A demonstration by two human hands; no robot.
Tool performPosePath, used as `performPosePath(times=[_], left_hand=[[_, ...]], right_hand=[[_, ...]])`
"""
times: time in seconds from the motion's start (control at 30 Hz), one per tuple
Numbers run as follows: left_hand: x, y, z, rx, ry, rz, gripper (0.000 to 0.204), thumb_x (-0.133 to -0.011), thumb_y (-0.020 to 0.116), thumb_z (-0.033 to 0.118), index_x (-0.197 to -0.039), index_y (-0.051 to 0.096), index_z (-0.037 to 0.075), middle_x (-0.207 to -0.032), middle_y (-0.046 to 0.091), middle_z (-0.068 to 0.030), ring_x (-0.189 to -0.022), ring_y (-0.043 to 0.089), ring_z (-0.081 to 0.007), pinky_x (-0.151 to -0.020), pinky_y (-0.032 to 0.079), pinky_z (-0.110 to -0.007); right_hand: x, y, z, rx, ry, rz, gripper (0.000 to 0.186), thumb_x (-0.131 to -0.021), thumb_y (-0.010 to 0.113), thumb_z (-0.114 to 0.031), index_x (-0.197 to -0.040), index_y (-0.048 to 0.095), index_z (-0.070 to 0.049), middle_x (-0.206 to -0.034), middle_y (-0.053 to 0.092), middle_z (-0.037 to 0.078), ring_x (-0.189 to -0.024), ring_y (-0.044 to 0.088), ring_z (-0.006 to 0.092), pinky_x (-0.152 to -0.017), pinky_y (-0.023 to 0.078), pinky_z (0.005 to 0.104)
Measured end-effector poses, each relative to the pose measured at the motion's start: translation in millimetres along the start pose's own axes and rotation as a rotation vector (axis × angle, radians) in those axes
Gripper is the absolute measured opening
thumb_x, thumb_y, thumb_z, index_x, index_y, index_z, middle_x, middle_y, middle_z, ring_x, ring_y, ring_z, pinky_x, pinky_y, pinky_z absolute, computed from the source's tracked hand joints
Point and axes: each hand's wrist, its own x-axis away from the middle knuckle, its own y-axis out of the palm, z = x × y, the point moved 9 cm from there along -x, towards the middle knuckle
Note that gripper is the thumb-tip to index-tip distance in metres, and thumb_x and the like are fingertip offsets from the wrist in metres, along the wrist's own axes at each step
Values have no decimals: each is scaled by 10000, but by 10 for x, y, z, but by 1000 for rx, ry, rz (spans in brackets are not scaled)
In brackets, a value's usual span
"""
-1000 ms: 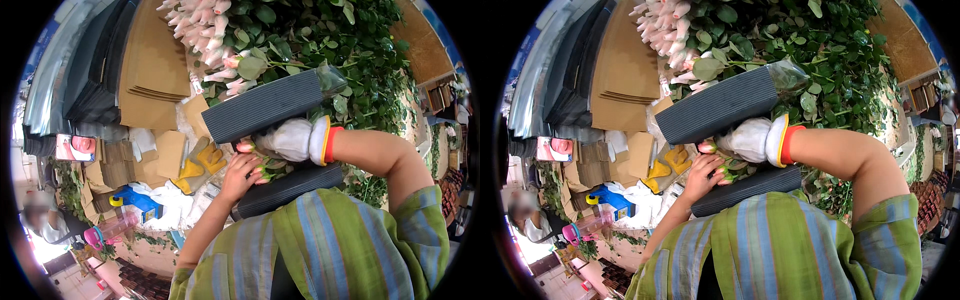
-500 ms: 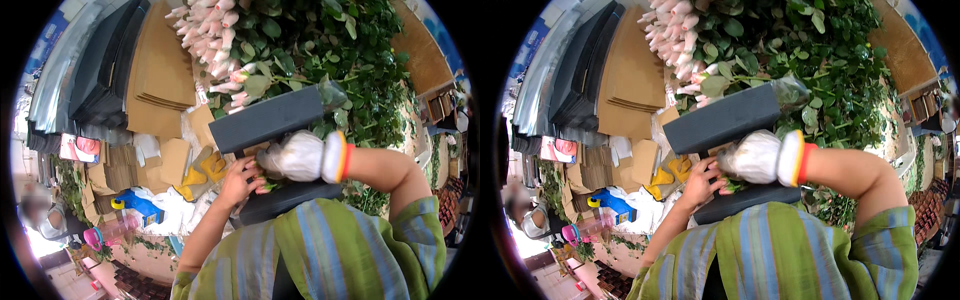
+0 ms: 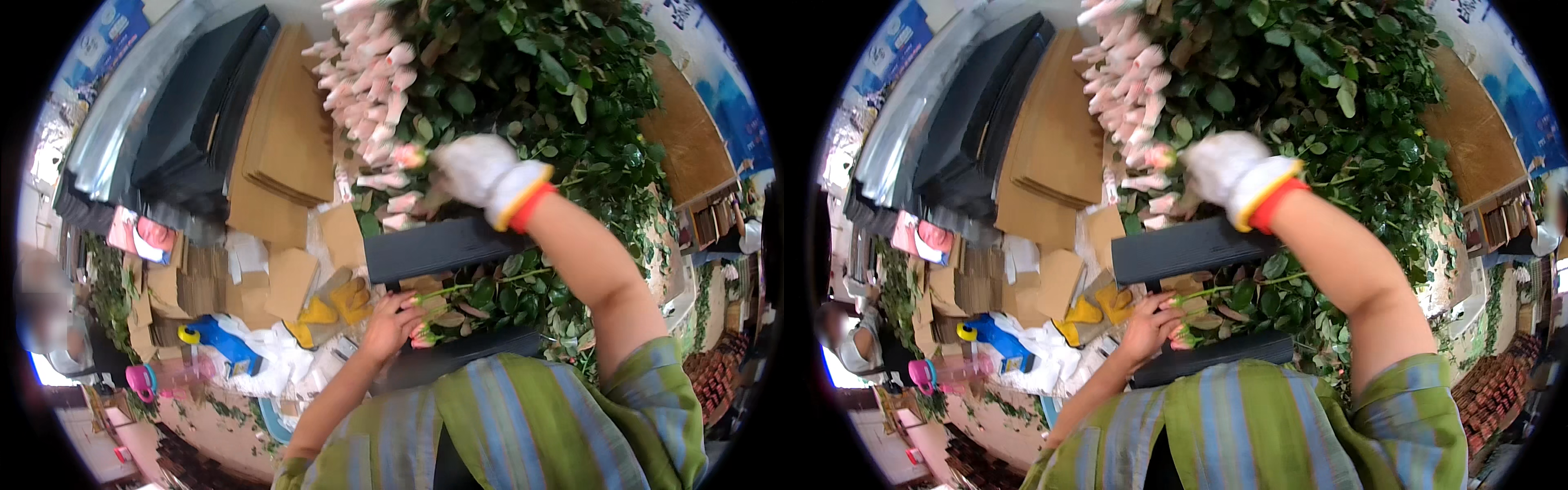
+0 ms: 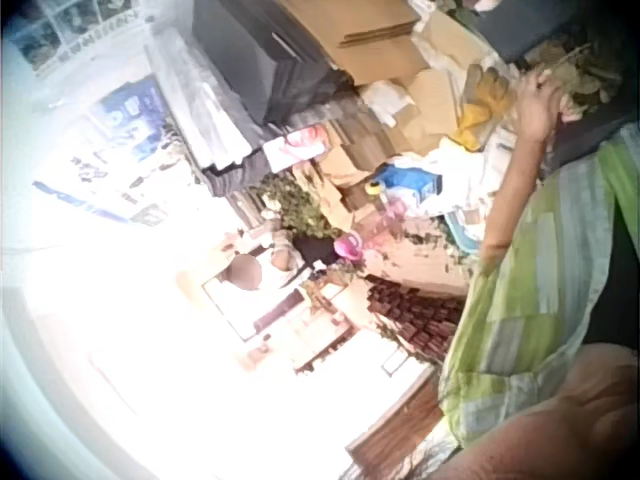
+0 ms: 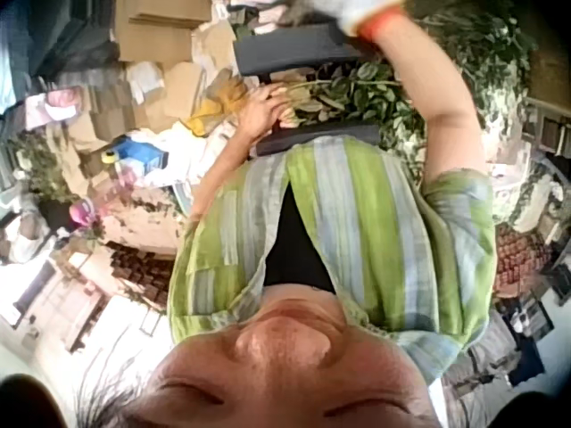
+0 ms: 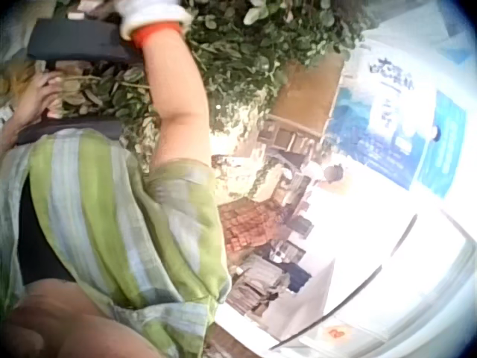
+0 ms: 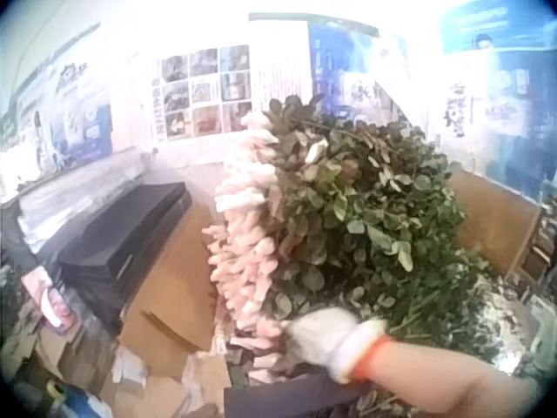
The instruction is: The person packages roses by placing them into a protective black sleeve, arranging them carefully, and inserting a cardboard divider.
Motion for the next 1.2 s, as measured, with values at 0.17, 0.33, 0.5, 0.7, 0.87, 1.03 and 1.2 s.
performPosePath(times=[0.17, 0.33, 0.5, 0.7, 0.87, 1.03, 1.2], left_hand=[[17, 6, -129, 161, -119, 61, 426, -770, 730, 99, -1185, 638, 88, -1196, 642, -113, -1081, 586, -347, -969, 449, -432], [-17, -38, -103, 106, -107, 15, 462, -755, 768, 154, -1196, 656, 76, -1242, 634, -121, -1186, 560, -336, -1045, 429, -420], [-36, -99, -101, -7, -34, 101, 419, -679, 814, 164, -1072, 702, 69, -999, 659, -123, -982, 586, -336, -869, 490, -417], [75, -12, -150, -68, -108, 89, 427, -718, 806, 230, -1110, 694, 104, -1134, 597, -128, -1100, 529, -346, -1001, 409, -496], [84, -108, 22, -346, -73, 148, 442, -738, 773, 345, -1150, 695, 206, -1249, 517, -77, -1171, 467, -313, -1096, 259, -594], [11, -108, 35, -317, -30, 82, 516, -712, 795, 342, -1187, 674, 180, -1363, 519, -65, -1191, 494, -291, -1072, 266, -556], [96, 22, -219, -129, -115, 95, 579, -690, 816, 295, -1228, 663, 145, -1384, 538, -59, -1189, 524, -258, -1054, 289, -482]], right_hand=[[1308, -1214, -100, -38, 24, 690, 139, -851, 712, -189, -937, 684, -84, -802, 685, 105, -691, 686, 268, -618, 558, 375], [1738, -659, -817, -151, -429, 186, 288, -773, 672, -198, -1013, 620, -46, -678, 569, 50, -551, 612, 212, -472, 491, 351], [1195, 700, -850, -170, -584, 66, 279, -842, 572, -177, -1104, 574, -81, -830, 638, 168, -670, 671, 333, -580, 532, 469], [1119, 1123, -852, -3, -652, 150, 345, -882, 535, -201, -1194, 583, -63, -874, 668, 125, -714, 681, 324, -640, 547, 457], [1118, 1101, -878, 35, -617, 131, 366, -874, 532, -175, -1213, 580, -44, -897, 678, 118, -815, 681, 308, -722, 548, 446], [1131, 1132, -862, 15, -614, 151, 382, -869, 534, -176, -1217, 575, -25, -913, 678, 140, -826, 680, 320, -746, 548, 452], [1111, 1210, -832, -73, -599, 168, 280, -873, 550, -179, -1092, 605, -13, -803, 664, 179, -736, 675, 355, -680, 535, 493]])
